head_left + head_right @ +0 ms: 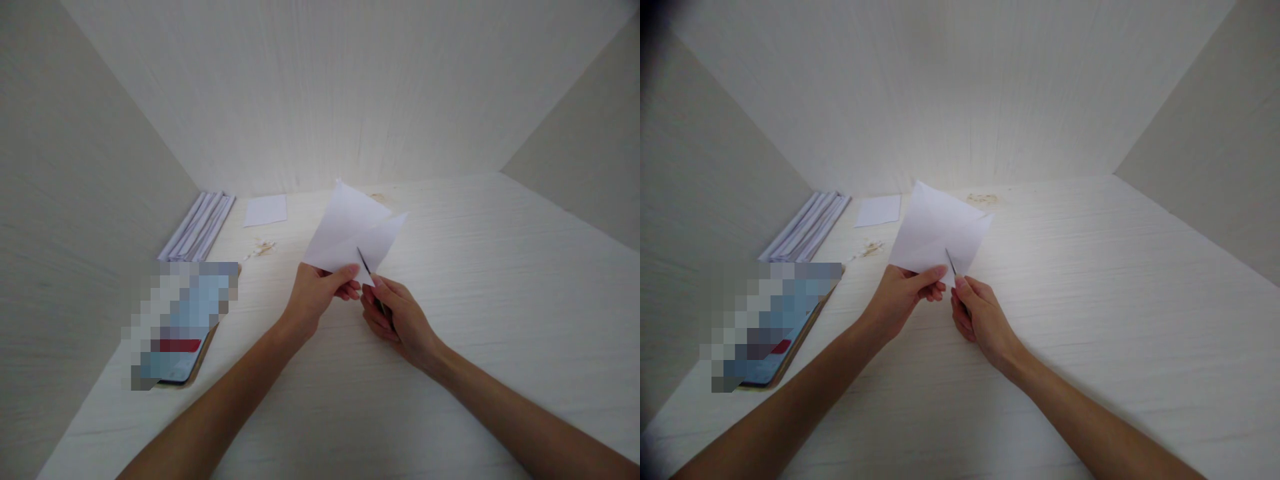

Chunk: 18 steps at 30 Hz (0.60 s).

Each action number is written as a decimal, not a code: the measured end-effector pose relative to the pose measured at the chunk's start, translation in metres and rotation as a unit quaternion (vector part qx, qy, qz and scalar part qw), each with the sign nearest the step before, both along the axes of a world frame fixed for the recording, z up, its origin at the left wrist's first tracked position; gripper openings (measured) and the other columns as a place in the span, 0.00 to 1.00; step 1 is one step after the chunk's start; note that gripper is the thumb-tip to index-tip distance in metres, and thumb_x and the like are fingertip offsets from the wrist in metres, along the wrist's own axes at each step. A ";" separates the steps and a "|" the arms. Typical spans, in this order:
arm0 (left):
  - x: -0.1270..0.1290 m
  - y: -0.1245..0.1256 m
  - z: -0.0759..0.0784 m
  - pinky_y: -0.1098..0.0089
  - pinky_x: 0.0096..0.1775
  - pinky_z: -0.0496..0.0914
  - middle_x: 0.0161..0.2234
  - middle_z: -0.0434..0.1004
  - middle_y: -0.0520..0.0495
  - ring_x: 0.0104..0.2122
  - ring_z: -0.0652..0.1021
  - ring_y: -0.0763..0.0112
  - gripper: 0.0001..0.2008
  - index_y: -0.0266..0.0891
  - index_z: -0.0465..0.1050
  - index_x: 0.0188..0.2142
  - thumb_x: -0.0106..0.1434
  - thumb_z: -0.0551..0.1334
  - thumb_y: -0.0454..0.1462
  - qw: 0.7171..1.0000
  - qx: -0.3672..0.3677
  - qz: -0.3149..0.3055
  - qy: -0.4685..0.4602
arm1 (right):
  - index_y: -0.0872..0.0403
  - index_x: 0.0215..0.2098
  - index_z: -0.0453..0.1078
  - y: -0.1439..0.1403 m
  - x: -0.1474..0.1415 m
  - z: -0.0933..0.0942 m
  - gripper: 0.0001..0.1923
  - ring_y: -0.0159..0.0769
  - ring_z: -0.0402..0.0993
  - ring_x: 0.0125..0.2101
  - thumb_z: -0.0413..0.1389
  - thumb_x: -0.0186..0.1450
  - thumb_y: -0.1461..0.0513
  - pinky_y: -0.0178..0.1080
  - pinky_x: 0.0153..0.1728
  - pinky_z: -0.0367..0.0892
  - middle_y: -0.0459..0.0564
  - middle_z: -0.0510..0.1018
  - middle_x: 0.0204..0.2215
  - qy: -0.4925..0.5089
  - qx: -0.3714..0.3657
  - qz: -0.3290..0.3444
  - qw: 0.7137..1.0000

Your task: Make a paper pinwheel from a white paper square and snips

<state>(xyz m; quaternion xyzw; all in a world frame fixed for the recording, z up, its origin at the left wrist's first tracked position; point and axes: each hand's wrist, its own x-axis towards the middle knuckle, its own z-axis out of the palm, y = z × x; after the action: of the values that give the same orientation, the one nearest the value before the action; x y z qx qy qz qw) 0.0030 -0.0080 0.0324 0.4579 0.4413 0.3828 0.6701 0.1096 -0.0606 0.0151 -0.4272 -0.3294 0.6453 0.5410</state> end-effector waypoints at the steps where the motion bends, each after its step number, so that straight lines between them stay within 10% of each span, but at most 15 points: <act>1: 0.000 0.000 0.000 0.76 0.20 0.63 0.14 0.70 0.51 0.14 0.68 0.80 0.07 0.32 0.69 0.16 0.45 0.63 0.35 1.000 0.000 0.000 0.000 | 0.55 0.18 0.56 0.000 0.000 0.000 0.18 0.18 0.40 0.07 0.53 0.54 0.50 0.26 0.06 0.37 0.34 0.52 0.06 0.000 -0.002 0.000 1.000; 18: 0.001 -0.001 0.001 0.78 0.18 0.63 0.14 0.71 0.51 0.13 0.69 0.81 0.07 0.32 0.70 0.16 0.46 0.63 0.34 1.000 -0.006 -0.007 -0.011 | 0.55 0.18 0.57 0.000 -0.001 0.001 0.18 0.18 0.40 0.07 0.53 0.54 0.51 0.25 0.06 0.37 0.34 0.52 0.06 0.014 0.001 -0.008 1.000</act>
<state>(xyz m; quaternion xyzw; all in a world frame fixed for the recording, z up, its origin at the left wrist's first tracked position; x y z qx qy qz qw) 0.0036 -0.0093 0.0335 0.4530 0.4329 0.3808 0.6800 0.1089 -0.0602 0.0159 -0.4202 -0.3186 0.6468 0.5510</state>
